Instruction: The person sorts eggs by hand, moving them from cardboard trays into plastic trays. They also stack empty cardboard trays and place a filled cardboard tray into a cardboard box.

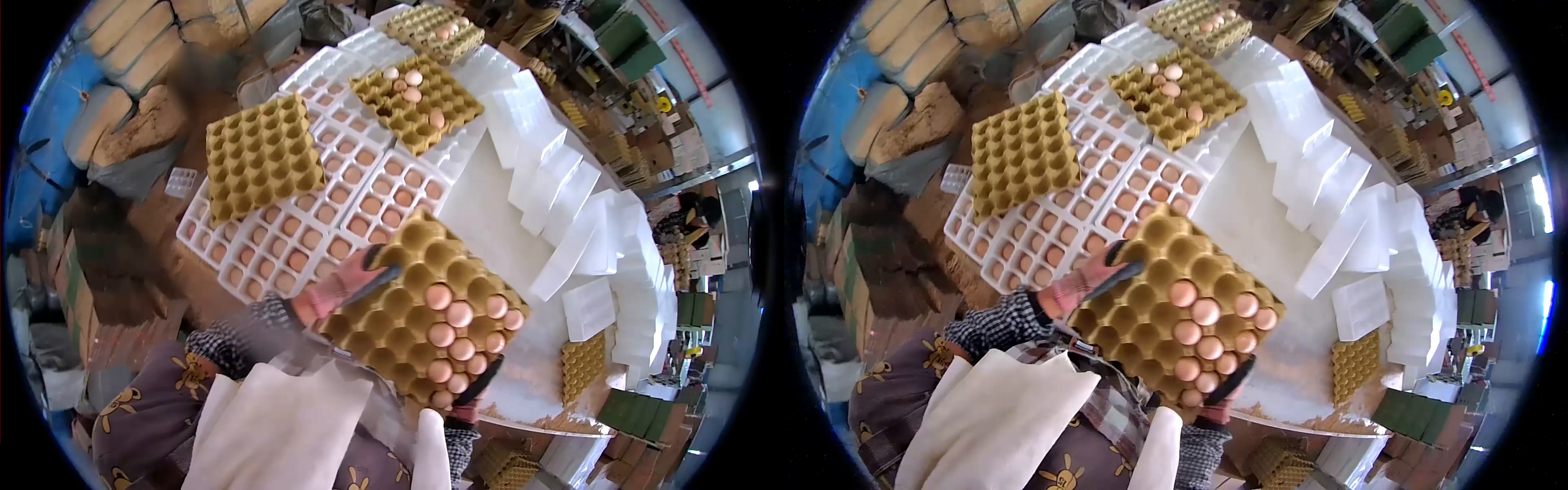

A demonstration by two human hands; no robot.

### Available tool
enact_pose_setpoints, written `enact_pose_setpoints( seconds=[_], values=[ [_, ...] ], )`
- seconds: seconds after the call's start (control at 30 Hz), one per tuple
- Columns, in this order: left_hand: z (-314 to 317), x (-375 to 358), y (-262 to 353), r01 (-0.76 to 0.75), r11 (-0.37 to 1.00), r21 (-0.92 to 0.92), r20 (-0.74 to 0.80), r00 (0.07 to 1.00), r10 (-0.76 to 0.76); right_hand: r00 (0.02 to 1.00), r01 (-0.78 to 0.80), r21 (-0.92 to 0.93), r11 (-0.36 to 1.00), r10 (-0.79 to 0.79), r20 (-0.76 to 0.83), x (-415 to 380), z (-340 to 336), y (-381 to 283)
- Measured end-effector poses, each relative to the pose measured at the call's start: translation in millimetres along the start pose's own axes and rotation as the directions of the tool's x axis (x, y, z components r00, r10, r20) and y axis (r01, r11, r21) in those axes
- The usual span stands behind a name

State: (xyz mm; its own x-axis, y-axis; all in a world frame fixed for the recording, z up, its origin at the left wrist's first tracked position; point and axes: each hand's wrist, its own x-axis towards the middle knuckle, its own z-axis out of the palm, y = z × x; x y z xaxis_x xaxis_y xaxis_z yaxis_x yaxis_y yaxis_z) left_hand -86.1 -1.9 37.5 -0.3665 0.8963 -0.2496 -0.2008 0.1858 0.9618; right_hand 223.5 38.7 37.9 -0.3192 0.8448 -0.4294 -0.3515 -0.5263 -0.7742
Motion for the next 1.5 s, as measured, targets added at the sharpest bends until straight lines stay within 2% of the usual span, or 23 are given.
enact_pose_setpoints(
  seconds=[0.1, 0.13, 0.23, 0.33, 0.4, 0.43, 0.5, 0.57, 0.63, 0.7, 0.77, 0.83, 0.93, 0.97, 1.03, 1.07, 1.13, 1.23, 1.3, 1.4, 1.43, 1.47, 1.5],
  values=[
    [-94, -6, -13, 0.078, 0.996, -0.037, -0.048, 0.996, -0.080, 0.999, -0.045, -0.036, 0.998, 0.046, 0.016, 8, 69, 24],
    [-108, -21, 15, 0.075, 0.997, -0.031, -0.237, 0.968, -0.081, 0.997, -0.070, -0.066, 0.995, 0.071, 0.016, 10, 93, 36],
    [-189, -17, 8, 0.132, 0.981, 0.145, -0.186, 0.977, -0.104, 0.997, 0.006, -0.319, 0.948, -0.031, -0.075, 20, 125, 108],
    [-232, -15, -15, 0.332, 0.924, -0.190, -0.082, 0.933, -0.352, 0.982, -0.085, -0.324, 0.942, 0.025, -0.186, 35, 122, 144],
    [-240, -8, -53, 0.291, 0.921, 0.259, -0.248, 0.942, -0.227, 0.981, -0.149, -0.439, 0.886, 0.077, -0.178, 28, 133, 111],
    [-246, -5, -60, 0.279, 0.923, 0.265, -0.222, 0.949, -0.223, 0.923, -0.327, -0.419, 0.847, 0.191, -0.333, 26, 151, 85],
    [-252, -1, -82, 0.160, 0.987, -0.001, -0.095, 0.983, -0.159, 0.975, 0.005, -0.518, 0.855, -0.120, -0.189, 60, 72, 104],
    [-281, -5, -143, -0.087, 0.856, 0.510, -0.061, 0.989, 0.136, 0.891, 0.110, -0.786, 0.609, -0.411, -0.194, 83, 58, 51],
    [-311, 9, -181, -0.098, 0.865, 0.493, -0.015, 0.993, 0.121, 0.783, 0.173, -0.839, 0.516, -0.589, -0.201, 128, 24, 2],
    [-341, 25, -210, 0.169, 0.929, 0.330, -0.227, 0.969, -0.096, 0.674, 0.052, -0.928, 0.369, -0.698, -0.240, 145, 50, -65],
    [-362, 28, -206, 0.225, 0.865, 0.449, -0.276, 0.955, -0.105, 0.618, -0.007, -0.944, 0.329, -0.741, -0.263, 174, 45, -118],
    [-372, 27, -184, 0.312, 0.909, 0.277, -0.267, 0.934, -0.239, 0.504, -0.155, -0.924, 0.351, -0.776, -0.379, 217, 35, -151],
    [-381, 17, -153, 0.206, 0.933, 0.296, -0.229, 0.963, -0.140, 0.462, -0.407, -0.853, 0.326, -0.732, -0.500, 274, 8, -161],
    [-377, 10, -149, 0.151, 0.959, 0.240, -0.270, 0.959, -0.084, 0.640, -0.288, -0.897, 0.336, -0.629, -0.441, 280, -11, -157],
    [-346, -23, -111, 0.169, 0.848, 0.502, -0.435, 0.897, 0.078, 0.622, -0.086, -0.996, 0.032, -0.779, -0.079, 262, -30, -140],
    [-325, -39, -104, 0.160, 0.856, 0.491, -0.499, 0.857, 0.126, 0.622, 0.062, -0.996, 0.058, -0.783, -0.007, 242, -40, -131],
    [-272, -60, -101, 0.325, 0.588, 0.740, -0.642, 0.600, 0.477, 0.646, 0.186, -0.962, -0.199, -0.713, 0.272, 168, -56, -113],
    [-137, -71, -43, 0.450, 0.397, 0.800, -0.599, 0.566, 0.566, 0.940, 0.062, -0.948, -0.312, -0.301, 0.161, 65, -89, -40],
    [-68, -59, -16, 0.394, 0.339, 0.855, -0.516, 0.564, 0.645, 0.988, 0.151, -0.982, 0.109, -0.054, 0.146, 26, -106, -9],
    [-24, -48, -5, 0.120, 0.253, 0.960, -0.270, 0.630, 0.728, 0.706, 0.485, -0.874, 0.023, -0.600, 0.376, 75, -183, -62],
    [0, -52, 19, 0.158, 0.185, 0.970, -0.243, 0.689, 0.683, 0.754, 0.421, -0.795, 0.437, -0.656, 0.039, 76, -174, -109],
    [17, -54, 34, 0.136, 0.186, 0.973, -0.227, 0.711, 0.665, 0.624, 0.452, -0.834, 0.317, -0.780, 0.042, 103, -213, -137],
    [29, -56, 43, 0.117, 0.189, 0.975, -0.214, 0.729, 0.651, 0.581, 0.212, -0.972, 0.105, -0.813, 0.039, 117, -247, -172]
  ],
)
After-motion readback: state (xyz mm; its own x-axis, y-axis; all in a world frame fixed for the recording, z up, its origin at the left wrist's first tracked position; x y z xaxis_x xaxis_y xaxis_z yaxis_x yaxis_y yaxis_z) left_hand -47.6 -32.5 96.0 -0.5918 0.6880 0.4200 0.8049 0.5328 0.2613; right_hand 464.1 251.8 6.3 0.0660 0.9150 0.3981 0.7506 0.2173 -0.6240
